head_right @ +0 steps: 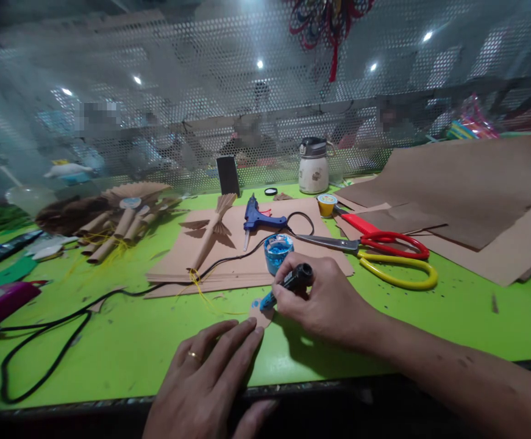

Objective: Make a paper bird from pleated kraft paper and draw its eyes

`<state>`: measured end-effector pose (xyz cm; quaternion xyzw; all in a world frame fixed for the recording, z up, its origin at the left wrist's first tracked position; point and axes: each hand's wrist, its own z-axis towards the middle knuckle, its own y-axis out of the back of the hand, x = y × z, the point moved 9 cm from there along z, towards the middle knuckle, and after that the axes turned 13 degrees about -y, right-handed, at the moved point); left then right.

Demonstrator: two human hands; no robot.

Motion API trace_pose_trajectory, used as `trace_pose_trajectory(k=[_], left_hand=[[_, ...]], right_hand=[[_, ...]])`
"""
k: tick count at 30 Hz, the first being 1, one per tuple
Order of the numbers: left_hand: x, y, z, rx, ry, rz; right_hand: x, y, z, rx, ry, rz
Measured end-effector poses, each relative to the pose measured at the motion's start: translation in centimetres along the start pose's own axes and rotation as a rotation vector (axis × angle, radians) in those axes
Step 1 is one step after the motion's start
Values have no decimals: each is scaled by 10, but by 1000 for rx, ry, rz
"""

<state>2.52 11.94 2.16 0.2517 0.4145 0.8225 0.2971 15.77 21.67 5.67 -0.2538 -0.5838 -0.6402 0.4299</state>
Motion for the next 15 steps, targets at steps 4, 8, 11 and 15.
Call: trace_pose_trajectory(k=[4, 8, 11, 15], left_hand=[[-1, 1, 0, 12, -36, 9], [-1, 0, -1, 44, -62, 26], [0, 0, 0, 43, -55, 24], [-1, 1, 0, 27, -52, 24]], right_hand=[[-2, 1, 1, -1, -9, 20], [-2, 3, 2, -18, 1, 26], [-2, 2, 2, -17, 2, 22], [-3, -3, 1, 27, -7, 41]])
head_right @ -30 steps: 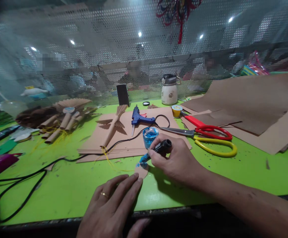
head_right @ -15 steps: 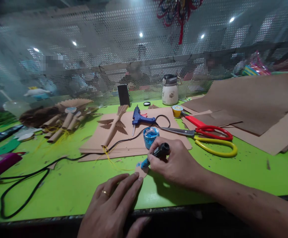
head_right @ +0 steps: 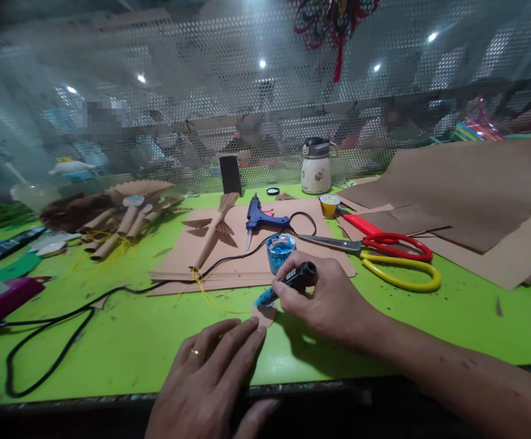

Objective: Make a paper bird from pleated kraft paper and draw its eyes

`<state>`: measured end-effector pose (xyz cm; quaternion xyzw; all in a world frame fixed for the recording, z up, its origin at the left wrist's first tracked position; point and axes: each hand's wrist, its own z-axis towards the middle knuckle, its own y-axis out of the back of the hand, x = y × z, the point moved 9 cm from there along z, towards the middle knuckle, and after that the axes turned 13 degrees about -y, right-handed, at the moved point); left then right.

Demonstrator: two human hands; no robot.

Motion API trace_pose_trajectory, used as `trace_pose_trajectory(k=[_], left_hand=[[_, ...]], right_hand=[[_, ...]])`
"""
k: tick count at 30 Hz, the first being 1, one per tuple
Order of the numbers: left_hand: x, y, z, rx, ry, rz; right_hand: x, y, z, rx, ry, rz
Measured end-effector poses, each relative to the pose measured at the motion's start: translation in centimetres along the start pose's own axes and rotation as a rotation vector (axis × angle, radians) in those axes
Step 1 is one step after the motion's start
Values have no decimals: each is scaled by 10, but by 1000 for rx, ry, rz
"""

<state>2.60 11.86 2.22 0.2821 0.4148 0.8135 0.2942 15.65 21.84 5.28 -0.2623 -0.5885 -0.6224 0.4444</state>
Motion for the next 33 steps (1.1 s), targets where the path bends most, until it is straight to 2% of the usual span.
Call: trace_pose_trajectory(k=[4, 9, 13, 19, 25, 33], left_hand=[[-1, -1, 0, -4, 4, -10], [1, 0, -2, -46, 71, -37], [-2, -1, 0, -18, 34, -35], [0, 0, -1, -36, 72, -48], [0, -2, 0, 12, 7, -16], [0, -1, 0, 18, 11, -19]], right_hand=[[1, -5, -1, 43, 2, -1], [3, -6, -1, 69, -2, -3], [3, -7, -1, 89, -7, 10], [1, -2, 0, 32, -13, -19], [2, 6, 0, -45, -8, -40], [3, 2, -1, -19, 10, -24]])
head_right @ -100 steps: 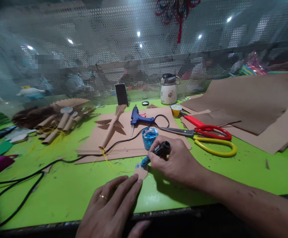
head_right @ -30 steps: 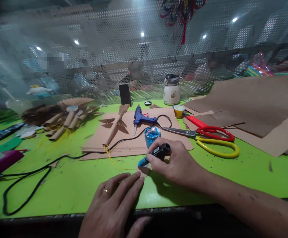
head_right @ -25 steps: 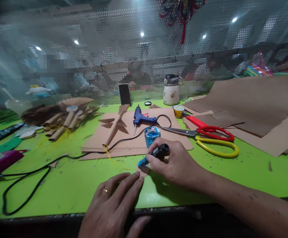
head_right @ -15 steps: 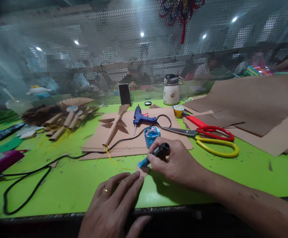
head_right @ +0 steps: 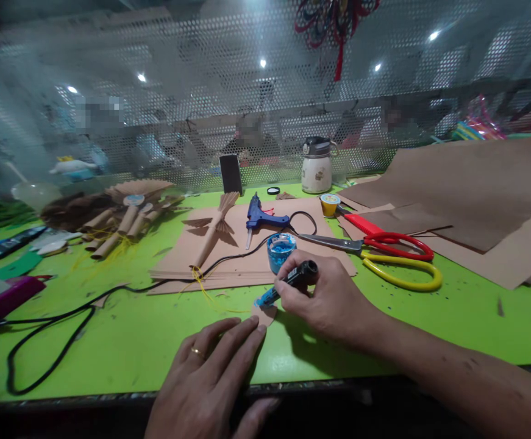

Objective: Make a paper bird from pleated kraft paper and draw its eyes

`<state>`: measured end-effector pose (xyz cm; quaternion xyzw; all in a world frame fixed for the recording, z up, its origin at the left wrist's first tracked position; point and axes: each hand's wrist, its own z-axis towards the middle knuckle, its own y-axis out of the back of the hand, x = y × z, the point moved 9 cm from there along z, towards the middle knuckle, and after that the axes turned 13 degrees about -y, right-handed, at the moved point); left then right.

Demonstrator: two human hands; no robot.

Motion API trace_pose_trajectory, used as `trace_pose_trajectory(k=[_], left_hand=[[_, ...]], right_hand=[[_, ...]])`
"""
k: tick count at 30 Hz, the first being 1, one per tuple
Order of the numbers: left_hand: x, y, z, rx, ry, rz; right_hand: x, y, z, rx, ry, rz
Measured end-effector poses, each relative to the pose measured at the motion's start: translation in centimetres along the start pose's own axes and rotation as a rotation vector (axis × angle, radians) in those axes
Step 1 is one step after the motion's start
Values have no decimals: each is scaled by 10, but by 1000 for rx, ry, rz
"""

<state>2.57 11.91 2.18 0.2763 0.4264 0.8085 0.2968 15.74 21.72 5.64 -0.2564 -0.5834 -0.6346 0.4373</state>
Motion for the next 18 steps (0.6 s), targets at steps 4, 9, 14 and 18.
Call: trace_pose_trajectory(k=[4, 9, 14, 18], left_hand=[[-1, 0, 0, -42, 48, -27], [-1, 0, 0, -56, 63, -35], [0, 1, 0, -48, 51, -25], [-1, 0, 1, -35, 36, -23]], right_hand=[[-1, -4, 0, 34, -7, 3], [-3, -4, 1, 38, -21, -7], [-3, -1, 3, 9, -18, -23], [0, 1, 3, -10, -7, -16]])
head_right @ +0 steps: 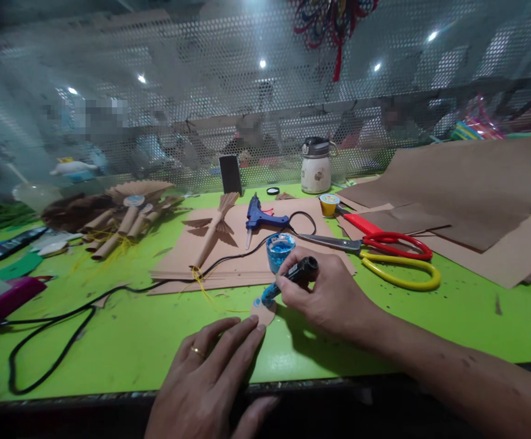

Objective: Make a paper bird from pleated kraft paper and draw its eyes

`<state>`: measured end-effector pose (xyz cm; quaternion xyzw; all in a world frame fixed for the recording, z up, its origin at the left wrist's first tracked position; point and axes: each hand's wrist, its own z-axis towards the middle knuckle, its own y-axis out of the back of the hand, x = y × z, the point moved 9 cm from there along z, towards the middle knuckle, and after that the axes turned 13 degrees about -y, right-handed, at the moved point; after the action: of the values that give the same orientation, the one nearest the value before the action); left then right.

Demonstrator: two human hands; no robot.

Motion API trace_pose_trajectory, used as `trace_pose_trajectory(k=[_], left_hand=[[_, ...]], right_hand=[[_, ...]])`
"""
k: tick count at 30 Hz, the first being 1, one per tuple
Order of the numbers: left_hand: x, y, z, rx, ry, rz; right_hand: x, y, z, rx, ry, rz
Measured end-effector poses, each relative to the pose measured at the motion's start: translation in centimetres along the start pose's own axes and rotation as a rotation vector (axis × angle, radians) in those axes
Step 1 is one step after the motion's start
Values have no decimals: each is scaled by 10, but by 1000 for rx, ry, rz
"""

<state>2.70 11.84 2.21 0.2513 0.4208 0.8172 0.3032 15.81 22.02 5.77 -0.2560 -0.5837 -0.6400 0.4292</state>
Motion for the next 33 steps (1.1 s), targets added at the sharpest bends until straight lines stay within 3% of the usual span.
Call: trace_pose_trajectory(k=[26, 33], left_hand=[[1, 1, -1, -63, 67, -53], [0, 0, -1, -53, 63, -43]], right_hand=[[3, -8, -6, 73, 2, 20], [1, -4, -5, 34, 3, 67]])
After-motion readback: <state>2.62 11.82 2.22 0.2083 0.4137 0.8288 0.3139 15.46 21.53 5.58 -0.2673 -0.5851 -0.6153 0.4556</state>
